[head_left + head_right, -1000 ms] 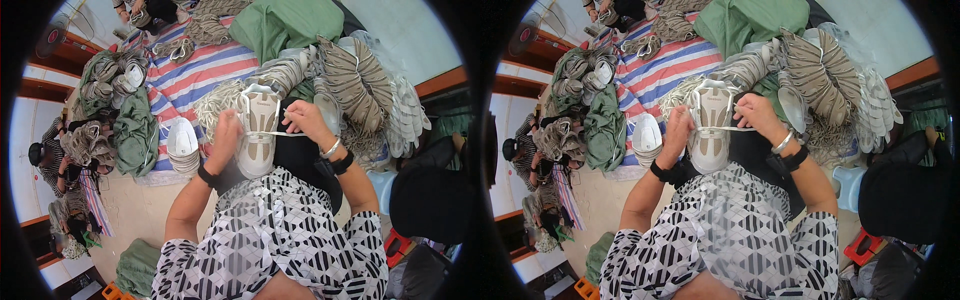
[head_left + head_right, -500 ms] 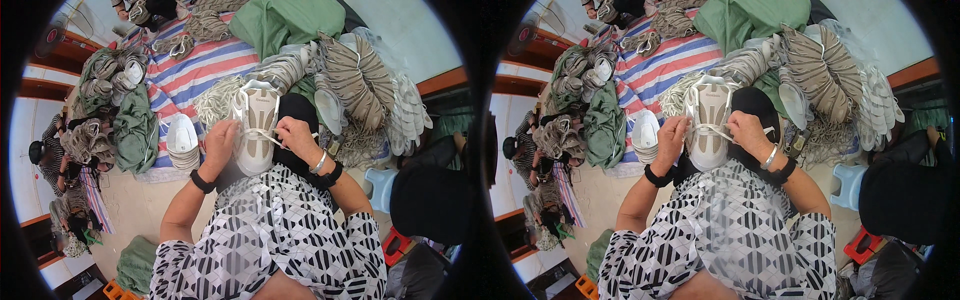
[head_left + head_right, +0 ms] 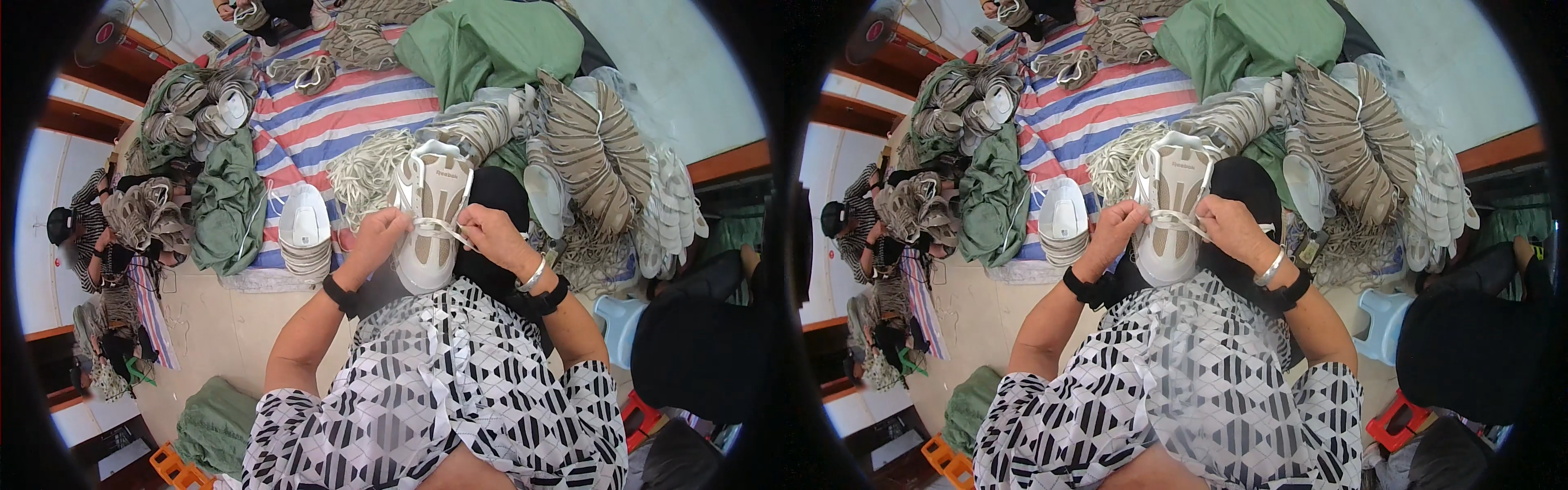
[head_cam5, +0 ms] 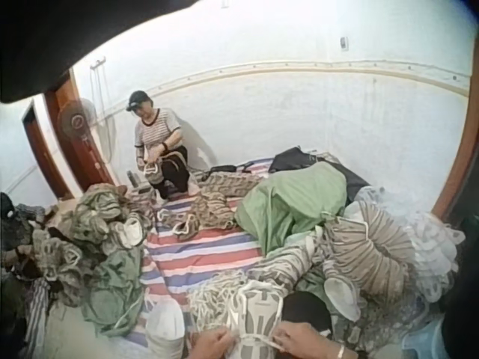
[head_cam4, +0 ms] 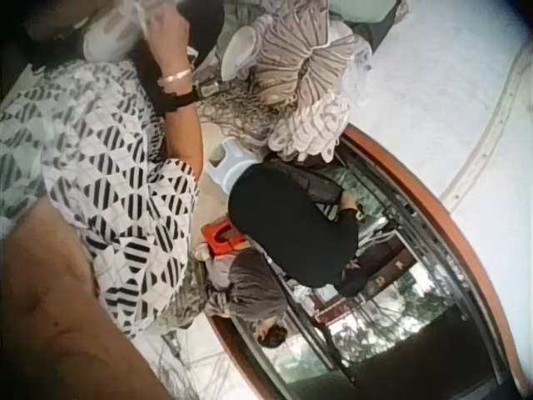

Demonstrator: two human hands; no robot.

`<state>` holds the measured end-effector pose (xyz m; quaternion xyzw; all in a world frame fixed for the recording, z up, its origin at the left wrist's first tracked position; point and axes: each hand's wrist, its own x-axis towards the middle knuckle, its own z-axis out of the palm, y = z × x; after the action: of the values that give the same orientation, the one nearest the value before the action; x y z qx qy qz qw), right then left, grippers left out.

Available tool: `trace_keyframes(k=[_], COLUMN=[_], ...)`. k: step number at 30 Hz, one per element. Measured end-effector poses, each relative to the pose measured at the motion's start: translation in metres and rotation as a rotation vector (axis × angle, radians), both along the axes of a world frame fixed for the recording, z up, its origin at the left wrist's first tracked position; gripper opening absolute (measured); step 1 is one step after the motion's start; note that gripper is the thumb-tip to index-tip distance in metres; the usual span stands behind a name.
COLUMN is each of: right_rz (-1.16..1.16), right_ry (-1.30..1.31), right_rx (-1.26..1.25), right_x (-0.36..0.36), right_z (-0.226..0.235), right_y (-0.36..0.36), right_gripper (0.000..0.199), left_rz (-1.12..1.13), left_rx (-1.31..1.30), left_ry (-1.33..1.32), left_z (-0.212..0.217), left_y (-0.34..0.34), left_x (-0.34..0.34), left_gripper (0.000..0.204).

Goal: The person sits on the floor and threads white shoelaces through the eyelets of a white sneaker. They pull the laces tight and adjust the fit, working on the shoe held in their lap.

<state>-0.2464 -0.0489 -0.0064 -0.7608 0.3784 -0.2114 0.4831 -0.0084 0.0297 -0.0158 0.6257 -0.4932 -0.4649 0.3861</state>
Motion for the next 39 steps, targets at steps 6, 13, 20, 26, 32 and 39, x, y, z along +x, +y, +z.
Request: trace_keyframes(k=[6, 13, 20, 26, 32, 39], right_rz=[0.003, 0.124, 0.394, 0.381, 0.429, 0.424], right_ry=[-0.032, 0.254, 0.371, 0.321, 0.243, 0.13], right_rx=[0.177, -0.792, -0.825, -0.752, -0.679, -0.685], right_x=[0.001, 0.006, 0.008, 0.003, -0.006, -0.007], right_z=[0.006, 0.036, 0.041, 0.035, 0.039, 0.029], right_y=[0.001, -0.007, -0.025, -0.027, -0.031, -0.034], right_gripper=[0.006, 0.006, 0.018, 0.026, 0.028, 0.03], left_rz=[-0.028, -0.559, -1.022, -1.163, -0.952, -0.451], left_rx=[-0.001, -0.136, -0.813, -0.527, -0.101, 0.037], left_ry=[-0.288, -1.011, -1.289, -1.12, -1.154, -0.291], left_z=[0.009, 0.06, 0.082, 0.084, 0.068, 0.038], left_y=[-0.006, -0.039, -0.073, -0.087, -0.082, -0.104], left_x=[-0.004, -0.001, 0.003, 0.009, -0.022, -0.036], left_gripper=[0.026, 0.018, 0.02, 0.016, 0.011, 0.016])
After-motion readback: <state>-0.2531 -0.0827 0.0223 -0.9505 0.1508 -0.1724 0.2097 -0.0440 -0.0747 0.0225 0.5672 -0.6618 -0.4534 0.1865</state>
